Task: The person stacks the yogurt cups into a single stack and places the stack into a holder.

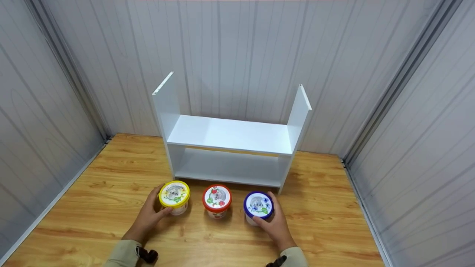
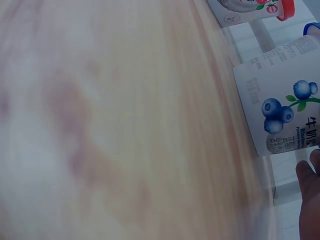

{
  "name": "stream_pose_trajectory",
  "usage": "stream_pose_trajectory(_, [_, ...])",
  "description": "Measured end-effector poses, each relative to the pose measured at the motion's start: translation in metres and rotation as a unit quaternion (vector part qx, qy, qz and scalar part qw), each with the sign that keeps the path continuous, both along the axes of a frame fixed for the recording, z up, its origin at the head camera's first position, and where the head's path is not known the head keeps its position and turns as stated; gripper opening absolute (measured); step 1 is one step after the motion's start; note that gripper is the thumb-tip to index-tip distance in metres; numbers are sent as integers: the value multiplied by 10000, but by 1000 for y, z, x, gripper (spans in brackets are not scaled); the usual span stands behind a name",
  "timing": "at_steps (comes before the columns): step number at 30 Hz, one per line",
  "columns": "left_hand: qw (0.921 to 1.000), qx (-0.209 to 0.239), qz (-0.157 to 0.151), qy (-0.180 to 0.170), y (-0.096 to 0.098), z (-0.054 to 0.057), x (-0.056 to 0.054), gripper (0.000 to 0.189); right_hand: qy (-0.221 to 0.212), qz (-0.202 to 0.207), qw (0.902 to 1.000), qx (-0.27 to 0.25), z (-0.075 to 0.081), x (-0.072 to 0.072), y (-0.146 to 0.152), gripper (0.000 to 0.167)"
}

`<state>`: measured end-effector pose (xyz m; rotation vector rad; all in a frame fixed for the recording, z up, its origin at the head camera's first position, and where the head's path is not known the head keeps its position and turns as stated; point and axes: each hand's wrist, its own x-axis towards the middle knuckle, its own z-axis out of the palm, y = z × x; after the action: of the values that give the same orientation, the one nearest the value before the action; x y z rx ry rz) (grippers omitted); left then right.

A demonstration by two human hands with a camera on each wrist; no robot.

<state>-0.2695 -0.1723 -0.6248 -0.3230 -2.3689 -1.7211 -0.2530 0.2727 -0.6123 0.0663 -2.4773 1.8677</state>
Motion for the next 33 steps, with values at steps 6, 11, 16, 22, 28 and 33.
stream_pose_trajectory(6, [9999,91,-23,39,0,-1,0,94,92,-24,9999,78,-1,-1,-1,99])
stream_pose_trajectory(11, [9999,104,-17,-22,0,-1,1,91,288,44,9996,0,-3,-1,-1,98])
stream_pose_trajectory(16, [9998,100,28,-169,2,7,5,91,104,89,9999,53,1,1,-1,100])
stream_pose_trajectory(22, [9997,1,164,-172,0,-5,0,91,-83,13,9998,207,3,3,-2,104])
stream_pose_trajectory(28, [9997,-57,124,-202,-1,-9,0,92,-207,-64,9992,332,5,4,-1,106])
stream_pose_trajectory(33, [9999,-56,113,-116,-2,-9,0,92,-278,-60,9996,3,11,4,1,105])
